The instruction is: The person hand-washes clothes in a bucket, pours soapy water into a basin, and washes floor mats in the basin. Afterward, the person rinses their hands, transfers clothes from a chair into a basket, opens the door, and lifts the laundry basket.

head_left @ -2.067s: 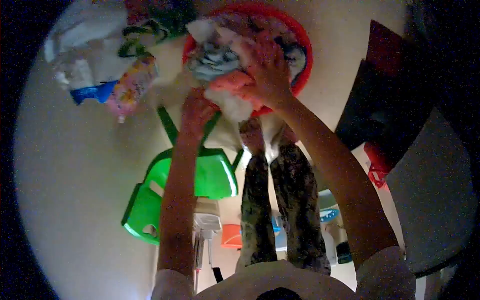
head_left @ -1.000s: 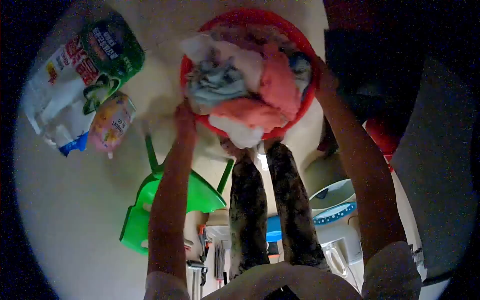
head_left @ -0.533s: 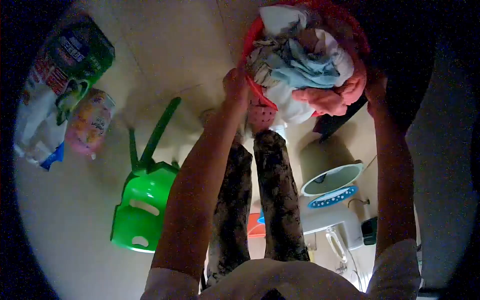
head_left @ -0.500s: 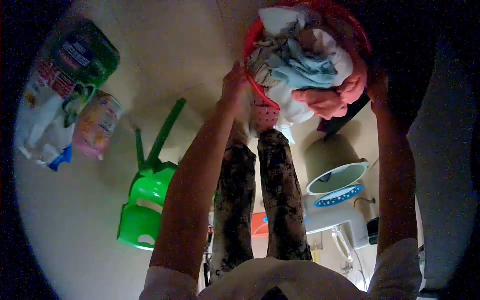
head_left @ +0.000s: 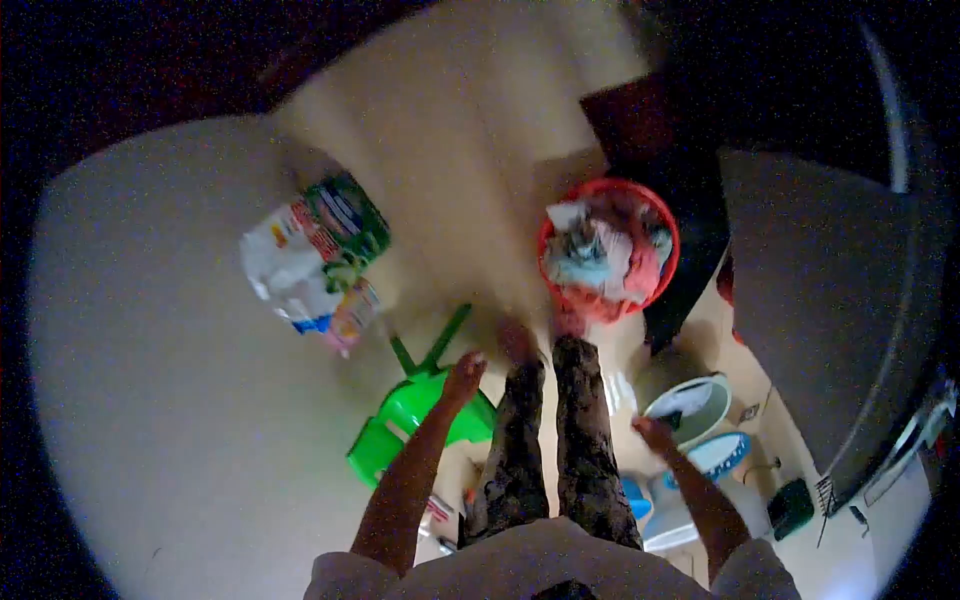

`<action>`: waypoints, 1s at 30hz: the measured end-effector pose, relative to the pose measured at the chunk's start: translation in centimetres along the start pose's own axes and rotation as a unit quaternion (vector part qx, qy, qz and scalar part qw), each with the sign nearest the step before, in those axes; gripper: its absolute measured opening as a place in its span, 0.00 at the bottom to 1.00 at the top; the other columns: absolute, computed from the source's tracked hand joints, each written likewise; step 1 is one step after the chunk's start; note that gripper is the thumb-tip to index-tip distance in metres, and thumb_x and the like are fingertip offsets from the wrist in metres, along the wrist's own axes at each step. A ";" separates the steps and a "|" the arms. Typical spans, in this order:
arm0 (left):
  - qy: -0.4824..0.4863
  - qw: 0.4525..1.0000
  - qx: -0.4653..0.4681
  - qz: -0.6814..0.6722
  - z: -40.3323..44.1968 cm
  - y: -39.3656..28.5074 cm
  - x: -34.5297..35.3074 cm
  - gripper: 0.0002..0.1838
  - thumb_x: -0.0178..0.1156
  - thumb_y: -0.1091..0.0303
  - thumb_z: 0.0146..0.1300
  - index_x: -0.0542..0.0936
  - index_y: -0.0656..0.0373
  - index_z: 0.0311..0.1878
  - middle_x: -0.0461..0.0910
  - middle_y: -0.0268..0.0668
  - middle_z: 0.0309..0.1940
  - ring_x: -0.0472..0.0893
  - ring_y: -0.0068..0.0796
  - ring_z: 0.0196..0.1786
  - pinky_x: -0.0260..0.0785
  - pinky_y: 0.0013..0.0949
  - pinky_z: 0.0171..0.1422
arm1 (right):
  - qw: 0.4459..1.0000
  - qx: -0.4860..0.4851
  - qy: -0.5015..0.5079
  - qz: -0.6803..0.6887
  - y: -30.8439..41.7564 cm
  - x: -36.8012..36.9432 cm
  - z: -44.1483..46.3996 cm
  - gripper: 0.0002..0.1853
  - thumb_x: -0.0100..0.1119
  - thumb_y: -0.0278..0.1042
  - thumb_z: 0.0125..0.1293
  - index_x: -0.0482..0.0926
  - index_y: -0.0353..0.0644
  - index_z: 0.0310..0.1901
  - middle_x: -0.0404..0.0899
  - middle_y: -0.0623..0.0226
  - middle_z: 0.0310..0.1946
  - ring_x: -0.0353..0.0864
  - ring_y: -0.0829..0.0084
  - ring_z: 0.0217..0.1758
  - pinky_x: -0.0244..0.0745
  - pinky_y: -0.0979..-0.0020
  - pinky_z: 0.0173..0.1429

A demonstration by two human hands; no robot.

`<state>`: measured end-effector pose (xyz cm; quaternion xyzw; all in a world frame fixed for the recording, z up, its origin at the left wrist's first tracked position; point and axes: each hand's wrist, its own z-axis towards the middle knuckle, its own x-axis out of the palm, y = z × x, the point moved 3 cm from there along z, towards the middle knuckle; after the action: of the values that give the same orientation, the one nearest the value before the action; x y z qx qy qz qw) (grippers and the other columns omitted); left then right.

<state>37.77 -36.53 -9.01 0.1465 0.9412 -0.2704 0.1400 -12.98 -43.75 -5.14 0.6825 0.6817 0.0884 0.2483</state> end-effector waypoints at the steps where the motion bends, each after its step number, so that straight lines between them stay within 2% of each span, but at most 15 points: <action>1: -0.016 0.968 -0.090 -0.233 -2.2 -2.3 -1.6 0.23 0.53 0.62 0.61 0.67 0.62 0.56 0.72 0.49 0.49 0.72 0.41 0.51 0.66 0.37 0.55 | 0.979 0.020 -0.078 0.185 8.5 -5.6 -4.3 0.15 0.47 0.43 0.65 0.76 0.42 0.43 0.79 0.64 0.33 0.77 0.69 0.40 0.71 0.65 0.44; 3: -0.007 0.966 -0.076 -0.248 -5.2 -8.3 -5.5 0.22 0.54 0.63 0.60 0.67 0.62 0.56 0.72 0.48 0.48 0.72 0.40 0.52 0.66 0.36 0.55 | 0.892 0.126 0.047 0.432 6.3 -2.8 -8.1 0.15 0.52 0.34 0.64 0.72 0.37 0.49 0.77 0.65 0.37 0.75 0.72 0.40 0.70 0.73 0.49; 4: 0.015 0.960 -0.083 -0.267 -6.6 -10.9 -7.2 0.22 0.54 0.64 0.60 0.67 0.62 0.56 0.72 0.47 0.48 0.72 0.40 0.52 0.66 0.35 0.55 | 0.861 0.011 -0.042 0.507 10.4 -6.0 -11.0 0.15 0.52 0.32 0.64 0.71 0.36 0.50 0.76 0.66 0.40 0.74 0.74 0.40 0.69 0.73 0.50; 5: 0.040 0.954 -0.075 -0.287 -6.7 -7.7 -6.6 0.22 0.55 0.65 0.60 0.67 0.62 0.55 0.73 0.47 0.47 0.71 0.39 0.52 0.66 0.34 0.54 | 0.890 0.069 0.026 0.449 10.7 -3.2 -9.9 0.23 0.54 0.37 0.61 0.67 0.34 0.56 0.71 0.63 0.51 0.71 0.74 0.50 0.66 0.73 0.54; 7: 0.056 0.948 -0.082 -0.303 -8.0 -11.6 -8.9 0.21 0.55 0.66 0.60 0.67 0.63 0.55 0.73 0.46 0.46 0.71 0.38 0.52 0.66 0.34 0.54 | 0.821 0.021 -0.015 0.571 13.3 -5.8 -12.0 0.16 0.52 0.33 0.64 0.70 0.41 0.53 0.76 0.65 0.40 0.74 0.74 0.42 0.69 0.74 0.49; 11: -0.131 0.984 0.105 0.053 -6.4 -22.9 -16.1 0.28 0.60 0.65 0.55 0.64 0.65 0.57 0.67 0.47 0.54 0.67 0.45 0.55 0.59 0.40 0.61 | 0.866 -0.027 -0.045 0.497 7.7 1.5 -8.8 0.18 0.54 0.31 0.62 0.69 0.42 0.54 0.76 0.66 0.42 0.74 0.74 0.45 0.70 0.74 0.48; 13: -0.232 0.943 0.203 0.128 -5.4 -31.3 -21.1 0.30 0.60 0.64 0.54 0.63 0.64 0.59 0.60 0.51 0.60 0.61 0.49 0.61 0.56 0.42 0.64 | 0.669 0.228 0.164 0.688 7.6 2.7 -8.0 0.19 0.55 0.29 0.59 0.69 0.41 0.54 0.76 0.63 0.42 0.74 0.70 0.47 0.71 0.73 0.47; 15: -0.298 0.889 0.305 0.168 -3.4 -39.5 -26.9 0.32 0.59 0.63 0.54 0.61 0.64 0.61 0.55 0.54 0.62 0.56 0.52 0.65 0.52 0.43 0.66 | 0.695 0.039 0.021 0.718 18.4 -7.6 -9.8 0.19 0.55 0.28 0.57 0.70 0.41 0.52 0.76 0.62 0.38 0.75 0.68 0.43 0.72 0.74 0.44; 17: -0.339 0.859 0.305 0.233 -2.5 -47.8 -32.3 0.36 0.59 0.64 0.53 0.57 0.64 0.63 0.52 0.53 0.64 0.55 0.52 0.65 0.49 0.46 0.67 | 0.753 0.008 -0.030 0.658 6.7 1.5 -5.3 0.18 0.54 0.34 0.58 0.70 0.40 0.51 0.76 0.61 0.35 0.74 0.67 0.39 0.72 0.72 0.36; 19: -0.389 0.795 0.400 0.239 -1.1 -54.7 -37.4 0.38 0.60 0.65 0.51 0.55 0.64 0.64 0.49 0.54 0.65 0.53 0.55 0.65 0.46 0.48 0.68 | 0.611 0.081 0.039 0.786 12.2 -4.5 -4.8 0.18 0.50 0.40 0.60 0.71 0.41 0.50 0.76 0.61 0.34 0.74 0.68 0.33 0.67 0.72 0.28; 21: -0.459 0.694 0.475 0.286 0.0 -61.2 -41.8 0.40 0.61 0.65 0.49 0.54 0.64 0.64 0.47 0.54 0.66 0.52 0.56 0.65 0.46 0.48 0.68 | 0.375 0.094 0.185 0.903 8.7 -0.9 -1.0 0.20 0.50 0.45 0.61 0.68 0.49 0.54 0.78 0.59 0.36 0.77 0.64 0.27 0.66 0.67 0.20; 23: -0.519 0.606 0.527 0.293 0.2 -66.8 -44.9 0.30 0.57 0.62 0.55 0.62 0.63 0.60 0.59 0.53 0.61 0.62 0.52 0.61 0.54 0.46 0.64 | 0.661 0.243 -0.084 0.704 14.4 -6.4 -1.9 0.19 0.52 0.44 0.58 0.71 0.48 0.50 0.77 0.61 0.34 0.76 0.68 0.26 0.64 0.77 0.21; 24: -0.514 0.603 0.532 0.300 0.1 -69.2 -45.9 0.30 0.57 0.62 0.55 0.62 0.63 0.60 0.59 0.53 0.61 0.62 0.52 0.61 0.54 0.46 0.64 | 0.675 0.148 -0.084 0.718 15.0 -6.9 -1.8 0.20 0.55 0.46 0.57 0.71 0.48 0.50 0.77 0.62 0.34 0.76 0.70 0.27 0.64 0.77 0.21; 26: -0.402 0.685 0.540 0.279 -0.7 -71.7 -47.1 0.38 0.56 0.66 0.61 0.45 0.64 0.67 0.45 0.53 0.65 0.50 0.52 0.67 0.49 0.50 0.66 | 0.669 0.180 -0.114 0.712 15.9 -5.2 -0.2 0.19 0.54 0.45 0.59 0.71 0.49 0.50 0.77 0.65 0.30 0.74 0.73 0.24 0.65 0.76 0.20; 30: -0.379 0.676 0.568 0.276 2.7 -73.5 -51.3 0.37 0.56 0.68 0.60 0.46 0.65 0.66 0.48 0.54 0.63 0.52 0.52 0.65 0.50 0.45 0.66 | 0.685 0.139 -0.126 0.704 17.3 -3.2 2.1 0.19 0.53 0.46 0.60 0.71 0.49 0.50 0.76 0.66 0.30 0.73 0.73 0.23 0.65 0.75 0.20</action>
<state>59.54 -107.88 40.82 0.3360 0.3892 -0.7345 0.4429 3.16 -46.47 1.67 0.9931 -0.0327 0.0546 0.0986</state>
